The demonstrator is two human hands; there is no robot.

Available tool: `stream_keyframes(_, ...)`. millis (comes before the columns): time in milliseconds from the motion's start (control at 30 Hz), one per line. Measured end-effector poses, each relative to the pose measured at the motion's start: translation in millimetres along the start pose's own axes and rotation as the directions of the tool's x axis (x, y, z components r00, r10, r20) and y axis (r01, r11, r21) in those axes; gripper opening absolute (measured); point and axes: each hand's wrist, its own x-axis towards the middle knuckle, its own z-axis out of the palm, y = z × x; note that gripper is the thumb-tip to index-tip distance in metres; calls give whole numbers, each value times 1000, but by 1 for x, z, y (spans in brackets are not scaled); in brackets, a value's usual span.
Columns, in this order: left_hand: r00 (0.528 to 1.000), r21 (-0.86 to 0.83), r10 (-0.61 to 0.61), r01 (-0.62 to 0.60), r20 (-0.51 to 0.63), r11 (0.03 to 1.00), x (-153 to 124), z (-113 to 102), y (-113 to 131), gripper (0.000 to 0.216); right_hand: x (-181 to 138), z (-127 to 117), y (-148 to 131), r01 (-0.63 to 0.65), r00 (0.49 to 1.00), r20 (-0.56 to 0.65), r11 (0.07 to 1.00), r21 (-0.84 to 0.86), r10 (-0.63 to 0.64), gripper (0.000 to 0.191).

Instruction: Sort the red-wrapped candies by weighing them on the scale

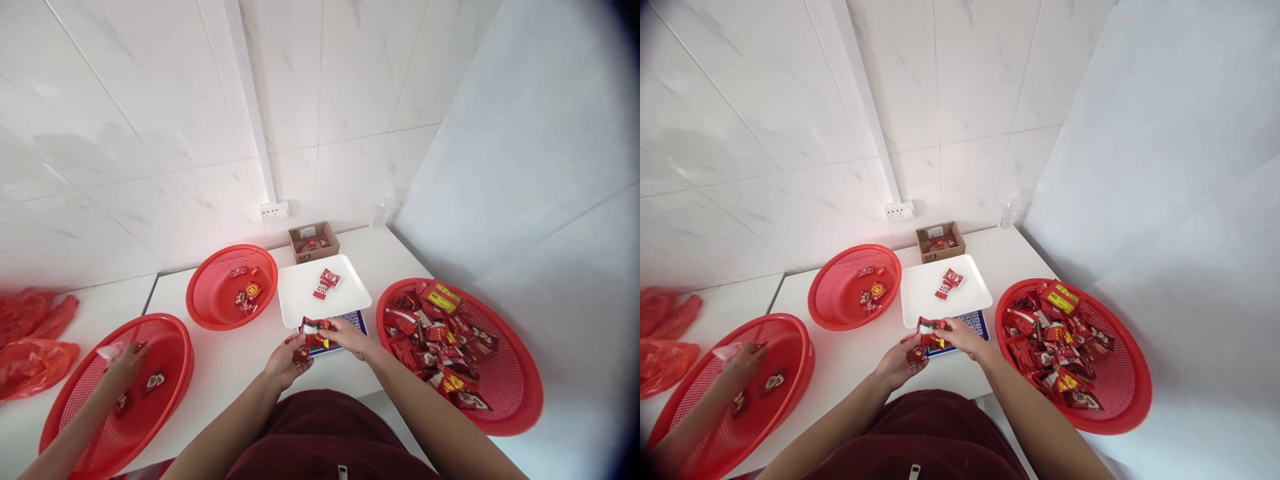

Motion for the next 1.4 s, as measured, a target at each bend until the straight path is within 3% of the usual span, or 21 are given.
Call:
stream_keyframes(67, 1000, 10, -3, 3, 4, 1000, 2, 1, -1, 16, 1, -6, 3, -24, 989, -148, 1000, 18, 26, 24)
stream_keyframes(200, 1000, 19, 12, -13, 25, 1000, 6, 3, 1, 9, 11, -25, 0, -3, 915, -399, 990, 142, 60, 23)
stream_keyframes(300, 998, 20, 17, -18, 54, 1000, 7, 3, 2, 20, 15, -36, -3, -1, 908, -416, 994, 105, 45, 33)
stream_keyframes(433, 995, 46, 24, -29, 98, 999, 8, 4, 1, 19, 12, -39, -1, -61, 864, -502, 984, -169, -33, 60)
stream_keyframes(533, 986, 86, 29, -44, 165, 995, 10, 3, -1, 18, 8, -36, 1, -46, 886, -452, 953, -298, -99, 63)
stream_keyframes(633, 984, 143, 59, -84, 170, 986, 14, 3, 1, 23, 6, -34, 0, -13, 896, -424, 949, -315, -129, 61)
stream_keyframes(767, 975, 307, 195, -219, 105, 926, 23, 8, 16, 24, 0, -38, 2, 28, 888, -432, 957, -288, -156, 56)
stream_keyframes(967, 958, 336, 280, -283, 59, 898, 44, 36, 52, 32, -27, -52, 25, 75, 836, -525, 980, -182, -161, 41)
stream_keyframes(1067, 954, 357, 297, -294, 47, 887, 51, 48, 61, 46, -47, -60, 38, 77, 816, -554, 981, -176, -163, 39)
stream_keyframes(1167, 939, 398, 344, -317, 5, 861, 51, 50, 62, 66, -68, -75, 51, 47, 749, -638, 975, -219, -179, 40)
stream_keyframes(1233, 921, 424, 390, -348, -15, 836, 46, 45, 57, 68, -83, -90, 60, 2, 668, -717, 964, -266, -199, 40)
stream_keyframes(1333, 903, 423, 429, -382, -19, 822, 37, 27, 43, 55, -102, -116, 79, -137, 535, -815, 929, -342, -221, 41)
stream_keyframes(1400, 931, 411, 365, -339, 16, 846, 30, 12, 28, 39, -110, -131, 94, -242, 500, -835, 889, -388, -229, 40)
